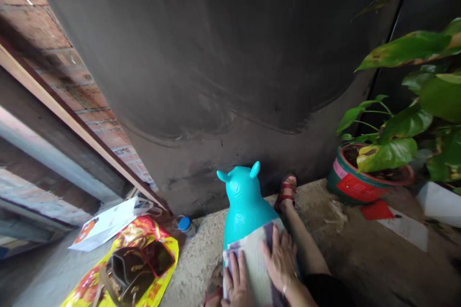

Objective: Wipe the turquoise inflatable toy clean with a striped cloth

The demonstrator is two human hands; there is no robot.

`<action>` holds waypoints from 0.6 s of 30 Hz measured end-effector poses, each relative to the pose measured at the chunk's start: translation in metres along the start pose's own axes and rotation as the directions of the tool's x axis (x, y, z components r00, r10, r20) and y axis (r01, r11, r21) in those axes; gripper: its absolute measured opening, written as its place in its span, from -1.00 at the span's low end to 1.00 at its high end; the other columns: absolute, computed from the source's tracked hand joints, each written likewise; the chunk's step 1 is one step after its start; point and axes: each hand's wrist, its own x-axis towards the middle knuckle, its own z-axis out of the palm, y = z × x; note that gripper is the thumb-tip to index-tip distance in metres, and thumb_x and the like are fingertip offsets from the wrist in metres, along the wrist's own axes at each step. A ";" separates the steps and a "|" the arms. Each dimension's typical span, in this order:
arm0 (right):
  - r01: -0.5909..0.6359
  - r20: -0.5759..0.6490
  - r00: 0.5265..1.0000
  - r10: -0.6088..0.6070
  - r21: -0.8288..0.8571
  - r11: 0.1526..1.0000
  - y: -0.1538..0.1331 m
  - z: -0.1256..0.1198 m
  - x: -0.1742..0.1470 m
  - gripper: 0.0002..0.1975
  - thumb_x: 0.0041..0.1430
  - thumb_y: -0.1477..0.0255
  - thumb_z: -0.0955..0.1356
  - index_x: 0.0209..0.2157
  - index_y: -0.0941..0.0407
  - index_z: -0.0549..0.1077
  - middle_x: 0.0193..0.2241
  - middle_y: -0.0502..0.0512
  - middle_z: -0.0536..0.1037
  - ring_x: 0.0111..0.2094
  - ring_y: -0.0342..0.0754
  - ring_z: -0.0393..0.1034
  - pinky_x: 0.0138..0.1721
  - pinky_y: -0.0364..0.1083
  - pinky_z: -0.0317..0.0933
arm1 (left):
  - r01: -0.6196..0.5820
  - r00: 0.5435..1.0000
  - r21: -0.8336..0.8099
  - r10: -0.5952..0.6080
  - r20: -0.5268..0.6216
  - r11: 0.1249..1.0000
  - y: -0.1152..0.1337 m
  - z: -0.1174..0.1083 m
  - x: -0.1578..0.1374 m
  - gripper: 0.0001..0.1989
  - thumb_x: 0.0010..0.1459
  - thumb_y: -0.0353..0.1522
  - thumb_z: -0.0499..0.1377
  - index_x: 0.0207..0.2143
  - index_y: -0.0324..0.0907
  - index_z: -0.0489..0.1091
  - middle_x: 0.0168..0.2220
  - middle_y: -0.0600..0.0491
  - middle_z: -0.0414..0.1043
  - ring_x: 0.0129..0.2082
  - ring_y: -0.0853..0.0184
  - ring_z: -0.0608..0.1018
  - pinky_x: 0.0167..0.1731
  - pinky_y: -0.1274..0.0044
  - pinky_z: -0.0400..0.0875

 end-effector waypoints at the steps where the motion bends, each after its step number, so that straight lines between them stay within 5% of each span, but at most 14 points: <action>1: 0.016 0.056 0.998 -0.015 -0.010 1.000 -0.008 -0.006 0.019 -0.28 0.26 0.08 0.19 0.27 0.29 0.07 0.20 0.51 0.18 0.23 0.36 0.08 0.19 0.27 -0.01 | 0.010 1.000 0.001 -0.010 0.010 1.000 0.007 -0.008 0.005 0.13 -0.22 -0.16 0.26 0.34 -0.04 -0.29 0.40 0.06 -0.36 0.36 -0.08 -0.08 0.14 -0.04 0.20; 6: 0.014 0.096 0.995 -0.015 0.014 1.000 -0.026 -0.027 0.065 -0.32 0.29 0.08 0.09 0.31 0.15 -0.04 0.26 0.35 0.13 0.27 0.21 0.03 0.19 0.10 0.04 | 0.016 0.997 0.007 -0.017 0.080 1.000 0.034 -0.038 0.015 0.21 -0.25 -0.20 0.24 0.33 -0.15 -0.47 0.39 0.00 -0.62 0.37 -0.15 -0.20 0.08 -0.15 0.17; 10: -0.095 0.111 0.989 0.095 0.000 0.995 -0.005 -0.015 0.015 -0.31 0.28 0.06 0.04 0.27 0.22 0.08 0.17 0.39 0.29 0.16 0.24 0.22 0.07 0.18 0.19 | 0.001 0.995 0.108 -0.012 0.094 0.994 0.028 -0.031 0.005 0.15 -0.21 -0.21 0.24 0.32 -0.04 -0.42 0.39 0.07 -0.56 0.38 -0.05 -0.21 0.12 -0.08 0.18; 14: -0.082 0.072 0.994 0.079 0.035 0.996 0.026 0.006 -0.045 -0.36 0.26 0.08 0.05 0.21 0.16 0.19 0.07 0.37 0.41 0.04 0.26 0.35 -0.02 0.20 0.27 | -0.027 0.991 0.142 0.009 0.132 0.990 0.010 -0.010 -0.007 -0.29 0.13 -0.28 -0.04 0.31 0.03 -0.21 0.39 0.12 -0.30 0.36 0.04 -0.18 0.20 0.09 0.16; 18: -0.058 0.069 0.996 0.054 0.061 0.996 0.025 0.004 -0.021 -0.40 0.25 0.08 0.10 0.19 0.12 0.22 0.10 0.33 0.39 0.08 0.23 0.31 0.03 0.17 0.23 | -0.089 0.987 0.141 0.068 0.147 0.986 0.007 -0.007 -0.002 -0.21 0.06 -0.18 0.09 0.31 0.01 -0.15 0.40 0.12 -0.37 0.36 -0.03 -0.25 0.20 0.11 0.18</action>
